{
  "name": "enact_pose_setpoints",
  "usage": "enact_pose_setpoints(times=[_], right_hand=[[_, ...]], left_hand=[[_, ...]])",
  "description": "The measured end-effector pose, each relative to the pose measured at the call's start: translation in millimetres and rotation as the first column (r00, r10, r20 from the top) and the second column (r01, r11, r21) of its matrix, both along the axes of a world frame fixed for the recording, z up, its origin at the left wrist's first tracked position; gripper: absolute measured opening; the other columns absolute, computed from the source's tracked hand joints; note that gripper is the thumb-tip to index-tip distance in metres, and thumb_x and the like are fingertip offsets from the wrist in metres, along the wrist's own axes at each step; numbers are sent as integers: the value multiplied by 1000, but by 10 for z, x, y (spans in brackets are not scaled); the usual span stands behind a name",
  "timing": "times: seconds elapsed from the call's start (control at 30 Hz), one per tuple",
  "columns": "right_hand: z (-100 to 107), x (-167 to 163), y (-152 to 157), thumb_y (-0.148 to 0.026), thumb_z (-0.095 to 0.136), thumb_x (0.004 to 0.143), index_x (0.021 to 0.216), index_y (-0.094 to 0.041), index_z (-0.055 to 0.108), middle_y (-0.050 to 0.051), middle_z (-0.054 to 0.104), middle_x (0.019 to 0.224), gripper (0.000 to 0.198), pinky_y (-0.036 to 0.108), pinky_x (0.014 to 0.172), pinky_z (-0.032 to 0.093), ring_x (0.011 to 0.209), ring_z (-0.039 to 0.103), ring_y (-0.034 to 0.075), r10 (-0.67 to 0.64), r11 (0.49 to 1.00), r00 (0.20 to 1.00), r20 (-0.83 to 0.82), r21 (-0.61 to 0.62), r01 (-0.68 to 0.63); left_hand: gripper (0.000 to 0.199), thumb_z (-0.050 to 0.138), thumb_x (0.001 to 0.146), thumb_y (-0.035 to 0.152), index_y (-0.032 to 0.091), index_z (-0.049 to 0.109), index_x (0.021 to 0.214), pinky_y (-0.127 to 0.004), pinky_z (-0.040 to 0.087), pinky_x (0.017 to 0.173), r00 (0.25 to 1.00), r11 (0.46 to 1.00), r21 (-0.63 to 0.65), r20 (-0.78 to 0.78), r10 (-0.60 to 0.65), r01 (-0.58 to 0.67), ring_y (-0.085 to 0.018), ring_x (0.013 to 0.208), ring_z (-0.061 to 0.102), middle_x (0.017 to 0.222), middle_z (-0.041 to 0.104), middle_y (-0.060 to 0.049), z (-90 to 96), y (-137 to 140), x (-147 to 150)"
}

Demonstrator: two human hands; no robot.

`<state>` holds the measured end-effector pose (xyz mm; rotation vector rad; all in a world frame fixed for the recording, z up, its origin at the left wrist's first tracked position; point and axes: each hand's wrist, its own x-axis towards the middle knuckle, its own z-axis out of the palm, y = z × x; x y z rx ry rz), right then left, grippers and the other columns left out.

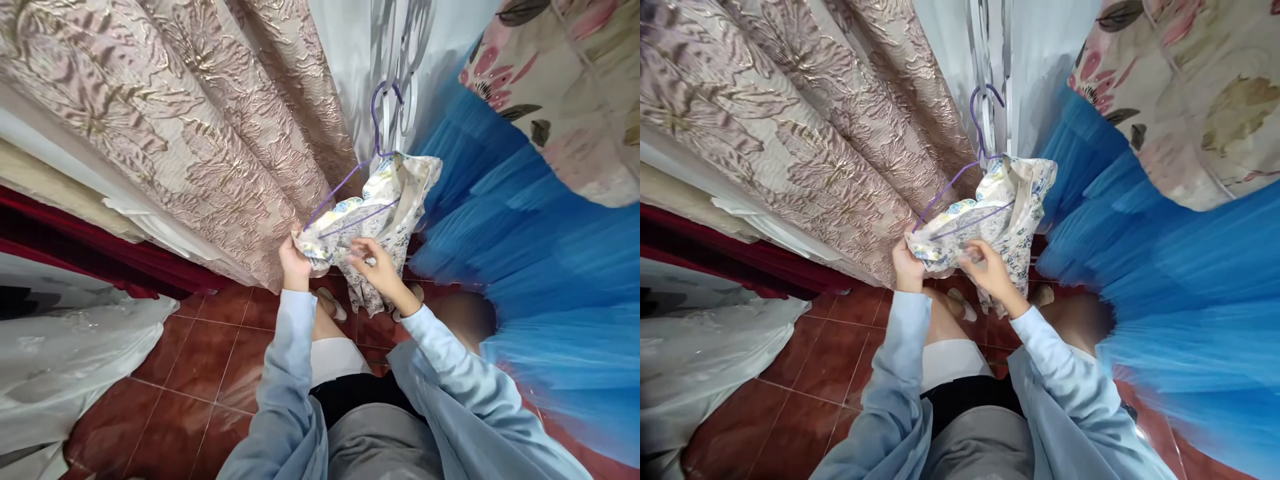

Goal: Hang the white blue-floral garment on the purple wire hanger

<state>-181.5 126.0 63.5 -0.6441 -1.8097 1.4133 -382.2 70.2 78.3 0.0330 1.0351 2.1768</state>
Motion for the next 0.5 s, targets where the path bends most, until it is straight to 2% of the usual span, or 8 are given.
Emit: enact_pose_setpoints(times=[0.07, 0.1, 0.17, 0.23, 0.3, 0.37, 0.43, 0.5], right_hand=[[98, -150, -60, -39, 76, 82, 128, -20, 57, 13, 68, 125, 54, 41, 98, 47, 114, 63, 29, 117, 985, 991, 68, 116, -124], [131, -208, -83, -37, 76, 80, 130, -19, 55, 15, 67, 127, 58, 42, 98, 47, 115, 62, 31, 149, 974, 981, 121, 156, -167], [168, -274, -112, -32, 73, 80, 132, -18, 51, 15, 70, 118, 59, 40, 88, 49, 105, 65, 32, 173, 959, 956, 236, 180, -218], [180, -259, -121, -25, 65, 82, 134, -18, 48, 10, 72, 103, 55, 35, 76, 48, 90, 66, 29, 182, 956, 930, 318, 164, -243], [177, -174, -134, -21, 59, 85, 131, -19, 49, 7, 71, 93, 48, 31, 69, 43, 79, 65, 26, 183, 949, 908, 377, 174, -263], [165, -42, -175, -20, 55, 87, 124, -19, 53, 7, 70, 88, 36, 29, 65, 38, 74, 63, 25, 176, 936, 880, 440, 203, -288], [154, 115, -250, -18, 54, 88, 116, -19, 56, 7, 70, 86, 27, 28, 63, 34, 72, 62, 24, 191, 917, 846, 497, 218, -335], [167, 285, -336, -15, 55, 87, 109, -19, 59, 7, 70, 86, 22, 28, 63, 33, 71, 61, 22, 277, 880, 802, 529, 195, -432]], left_hand=[[20, 49, 92, 24, 18, 64, 81, -33, 57, 83, 998, 998, -30, 37, -48, 49, -19, 81, 71, 78, 71, -3, -124, -22, 242], [18, 51, 91, 27, 18, 64, 81, -33, 57, 82, 998, 998, -38, 27, -57, 58, -19, 80, 71, 80, 71, -4, -166, -35, 348], [16, 55, 87, 32, 19, 63, 81, -32, 56, 80, 997, 999, -28, -58, -42, 40, -18, 78, 69, 81, 70, -3, -210, -75, 493], [15, 59, 84, 34, 19, 63, 81, -29, 55, 78, 969, 1000, -17, -244, -23, 19, -17, 75, 67, 78, 67, -1, -219, -134, 534], [12, 62, 81, 31, 19, 64, 79, -28, 54, 78, 870, 998, -65, -491, -48, 19, -17, 76, 65, 77, 66, -1, -222, -202, 489], [11, 59, 82, 26, 19, 66, 78, -30, 53, 85, 707, 988, -157, -698, -113, 3, -19, 85, 66, 83, 69, -4, -257, -250, 407], [15, 55, 83, 23, 19, 69, 86, -35, 51, 98, 552, 974, -228, -813, -187, -6, -22, 103, 67, 101, 72, -7, -342, -248, 348], [26, 56, 85, 22, 21, 70, 107, -40, 46, 109, 430, 956, -292, -859, -279, 35, -25, 121, 62, 124, 69, -10, -460, -178, 356]])
